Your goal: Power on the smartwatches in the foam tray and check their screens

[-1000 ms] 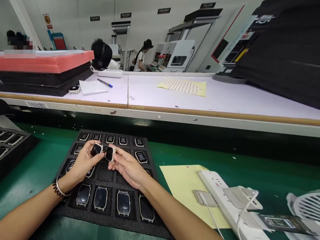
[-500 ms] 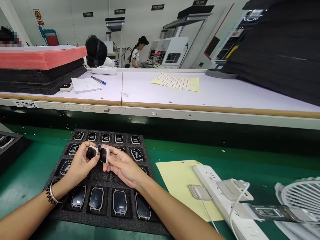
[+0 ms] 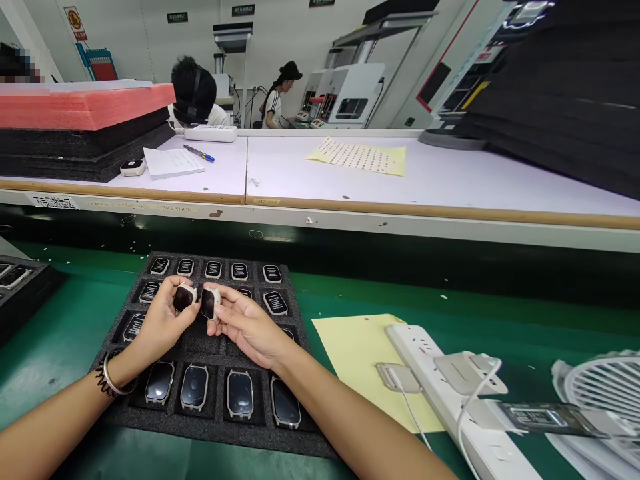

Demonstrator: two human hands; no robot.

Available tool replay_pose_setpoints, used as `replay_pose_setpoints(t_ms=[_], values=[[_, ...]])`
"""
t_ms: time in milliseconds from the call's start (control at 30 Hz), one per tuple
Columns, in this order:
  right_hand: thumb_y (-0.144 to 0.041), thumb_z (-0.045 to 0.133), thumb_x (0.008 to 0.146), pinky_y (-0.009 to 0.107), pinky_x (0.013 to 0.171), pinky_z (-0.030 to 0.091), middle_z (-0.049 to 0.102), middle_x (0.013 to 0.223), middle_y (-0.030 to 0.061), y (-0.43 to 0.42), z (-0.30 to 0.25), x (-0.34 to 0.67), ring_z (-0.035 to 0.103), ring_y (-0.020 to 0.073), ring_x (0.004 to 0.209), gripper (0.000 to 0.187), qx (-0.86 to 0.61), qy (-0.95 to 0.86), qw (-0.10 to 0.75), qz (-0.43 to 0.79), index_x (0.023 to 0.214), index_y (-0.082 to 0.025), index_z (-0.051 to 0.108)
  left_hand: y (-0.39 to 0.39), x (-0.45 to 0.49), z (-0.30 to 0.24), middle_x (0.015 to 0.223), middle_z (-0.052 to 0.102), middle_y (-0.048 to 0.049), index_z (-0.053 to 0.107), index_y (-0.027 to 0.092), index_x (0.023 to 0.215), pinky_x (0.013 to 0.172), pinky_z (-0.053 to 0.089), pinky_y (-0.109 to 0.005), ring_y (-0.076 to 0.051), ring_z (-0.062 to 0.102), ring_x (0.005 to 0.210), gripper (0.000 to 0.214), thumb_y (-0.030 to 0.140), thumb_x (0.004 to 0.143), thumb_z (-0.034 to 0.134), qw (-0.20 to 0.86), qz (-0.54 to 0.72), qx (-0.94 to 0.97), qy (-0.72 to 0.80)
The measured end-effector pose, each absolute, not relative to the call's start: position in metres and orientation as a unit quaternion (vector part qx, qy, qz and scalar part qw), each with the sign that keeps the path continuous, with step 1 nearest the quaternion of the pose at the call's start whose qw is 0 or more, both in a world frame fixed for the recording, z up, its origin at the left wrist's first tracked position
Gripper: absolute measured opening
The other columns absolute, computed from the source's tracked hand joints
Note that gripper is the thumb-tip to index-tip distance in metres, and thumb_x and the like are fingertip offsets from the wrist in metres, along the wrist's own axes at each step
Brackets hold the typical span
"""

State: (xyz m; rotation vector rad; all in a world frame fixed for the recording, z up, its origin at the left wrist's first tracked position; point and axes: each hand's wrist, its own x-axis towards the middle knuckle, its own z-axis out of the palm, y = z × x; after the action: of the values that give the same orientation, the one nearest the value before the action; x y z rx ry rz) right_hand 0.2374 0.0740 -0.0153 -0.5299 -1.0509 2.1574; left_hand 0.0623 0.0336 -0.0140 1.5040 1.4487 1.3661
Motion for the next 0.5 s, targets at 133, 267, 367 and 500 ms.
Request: replay_pose_setpoints(t_ms=[133,267,367,500], values=[[-0.031,0.087,0.075,0.027,0.068,0.044,0.063,0.087,0.0004,0.0722,-0.0138,0.2389,0.057,0.0105,0.066,0.046,-0.209,-0.387,0.342,0.830,0.117,-0.023,0.072,0.0308,0.0631,-0.0111,0.094,0.054,-0.0014,0.047,0.022,0.099,0.083,0.041,-0.033,-0.018,0.053,0.091,0.023,0.028,0.080,0.059,0.301,0.495,0.589,0.564],[-0.033,0.087,0.074,0.027,0.068,0.044,0.064,0.087,0.0008,0.0677,-0.0132,0.2429,0.059,0.0109,0.066,0.047,-0.208,-0.369,0.327,0.845,0.117,-0.023,0.072,0.0285,0.0652,-0.0113,0.099,0.055,-0.0030,0.047,0.022,0.102,0.084,0.041,-0.034,-0.022,0.053,0.102,0.027,0.028,0.079,0.060,0.293,0.480,0.592,0.577],[-0.033,0.087,0.075,0.027,0.068,0.045,0.065,0.093,0.0018,0.0655,-0.0133,0.2450,0.061,0.0109,0.067,0.046,-0.205,-0.368,0.321,0.848,0.117,-0.023,0.072,0.0278,0.0658,-0.0125,0.098,0.054,-0.0028,0.046,0.023,0.104,0.085,0.041,-0.034,-0.022,0.053,0.102,0.028,0.027,0.079,0.059,0.299,0.475,0.590,0.581],[-0.033,0.088,0.074,0.026,0.066,0.045,0.065,0.089,0.0002,0.0650,-0.0129,0.2447,0.062,0.0111,0.067,0.045,-0.189,-0.376,0.319,0.849,0.116,-0.024,0.072,0.0264,0.0648,-0.0130,0.093,0.053,-0.0012,0.046,0.023,0.105,0.083,0.041,-0.034,-0.020,0.053,0.092,0.029,0.026,0.080,0.059,0.308,0.469,0.585,0.586]])
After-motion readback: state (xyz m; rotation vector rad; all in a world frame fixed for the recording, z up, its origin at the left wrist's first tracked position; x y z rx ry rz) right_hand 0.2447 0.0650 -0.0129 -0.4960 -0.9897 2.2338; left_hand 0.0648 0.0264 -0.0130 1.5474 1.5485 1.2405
